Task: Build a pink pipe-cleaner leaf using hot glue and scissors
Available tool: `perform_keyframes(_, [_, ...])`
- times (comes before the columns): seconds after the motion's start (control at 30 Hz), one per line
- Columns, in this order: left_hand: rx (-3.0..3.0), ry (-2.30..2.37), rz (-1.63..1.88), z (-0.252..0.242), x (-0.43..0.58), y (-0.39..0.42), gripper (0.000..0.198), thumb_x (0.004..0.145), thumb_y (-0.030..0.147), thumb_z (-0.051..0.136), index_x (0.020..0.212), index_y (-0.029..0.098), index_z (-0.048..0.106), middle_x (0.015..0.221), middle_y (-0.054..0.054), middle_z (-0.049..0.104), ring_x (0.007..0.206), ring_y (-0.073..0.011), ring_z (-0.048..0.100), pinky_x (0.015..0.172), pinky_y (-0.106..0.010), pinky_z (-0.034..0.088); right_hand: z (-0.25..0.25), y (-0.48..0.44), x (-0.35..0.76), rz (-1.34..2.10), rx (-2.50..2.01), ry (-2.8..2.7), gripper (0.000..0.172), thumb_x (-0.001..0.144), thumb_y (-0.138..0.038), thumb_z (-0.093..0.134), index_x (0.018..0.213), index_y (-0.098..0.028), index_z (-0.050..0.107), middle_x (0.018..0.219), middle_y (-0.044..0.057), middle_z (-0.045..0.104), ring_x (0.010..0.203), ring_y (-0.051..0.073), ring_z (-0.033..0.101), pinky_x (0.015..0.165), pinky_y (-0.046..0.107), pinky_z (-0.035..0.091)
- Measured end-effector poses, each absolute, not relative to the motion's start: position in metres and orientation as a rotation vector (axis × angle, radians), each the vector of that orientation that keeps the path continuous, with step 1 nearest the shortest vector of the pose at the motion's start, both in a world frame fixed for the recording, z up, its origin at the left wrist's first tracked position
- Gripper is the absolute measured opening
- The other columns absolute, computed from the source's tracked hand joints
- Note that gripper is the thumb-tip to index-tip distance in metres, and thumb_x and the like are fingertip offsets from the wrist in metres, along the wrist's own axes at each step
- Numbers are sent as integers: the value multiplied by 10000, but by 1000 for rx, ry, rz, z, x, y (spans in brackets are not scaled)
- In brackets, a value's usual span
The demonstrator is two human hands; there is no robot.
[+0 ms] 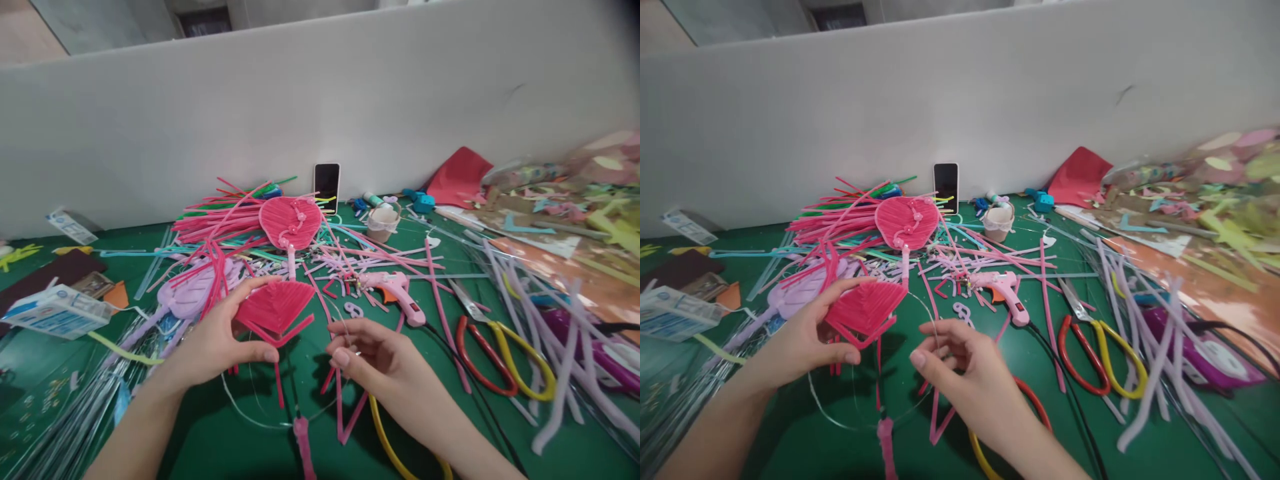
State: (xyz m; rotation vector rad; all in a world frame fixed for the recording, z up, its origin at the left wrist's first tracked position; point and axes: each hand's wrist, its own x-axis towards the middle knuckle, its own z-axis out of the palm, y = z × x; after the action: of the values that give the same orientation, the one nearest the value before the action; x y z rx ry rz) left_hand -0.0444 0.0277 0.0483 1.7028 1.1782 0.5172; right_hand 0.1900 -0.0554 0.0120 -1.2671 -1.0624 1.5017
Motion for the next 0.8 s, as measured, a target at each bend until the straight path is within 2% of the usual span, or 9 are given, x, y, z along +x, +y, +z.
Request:
perform_keyframes(0.13, [1842,1382,574,49,-40,26,747,649,461,833,1309,263,544,1285,-87,653,1093,-339,664,943,-434,535,17,-46,185,1597,-1188,-985,439,738,-478,773,1014,-169,627,803,-10,640,705,91,627,618,195,503])
perform_keyframes(0.33, [1917,1475,548,52,-36,23,758,631,537,819,1293,281,553,1200,-63,688,999,-319,694,923,-445,543,32,-30,178,1748,-1051,-830,433,682,-444,829,904,-143,610,657,-50,631,539,74,645,485,148,493])
perform_keyframes(0.47, [1906,1466,535,53,-35,21,755,630,526,823,1292,280,554,1206,-59,686,1035,-320,683,946,-449,532,35,-24,171,1789,-1117,-843,489,641,-507,835,878,-157,590,558,-41,644,455,99,631,403,151,474])
perform_keyframes(0.6, [1887,1434,550,54,-32,19,781,618,513,838,1297,253,551,1186,-69,697,1043,-326,679,938,-443,538,34,-18,164,1765,-1167,-870,440,679,-517,805,823,-186,552,447,-55,609,341,86,554,325,129,395])
perform_keyframes(0.7, [1840,1378,557,54,-33,19,783,627,455,851,1315,253,536,1142,-58,717,992,-307,700,907,-414,558,34,-15,161,1738,-1197,-860,416,696,-506,791,743,-186,531,421,-65,583,307,61,507,315,120,374])
perform_keyframes(0.8, [1791,1302,544,54,-36,19,717,682,419,826,1323,280,535,1113,-33,733,937,-273,719,821,-352,590,34,-16,160,1748,-1192,-860,419,660,-478,823,715,-181,533,455,-56,604,348,68,546,335,124,395])
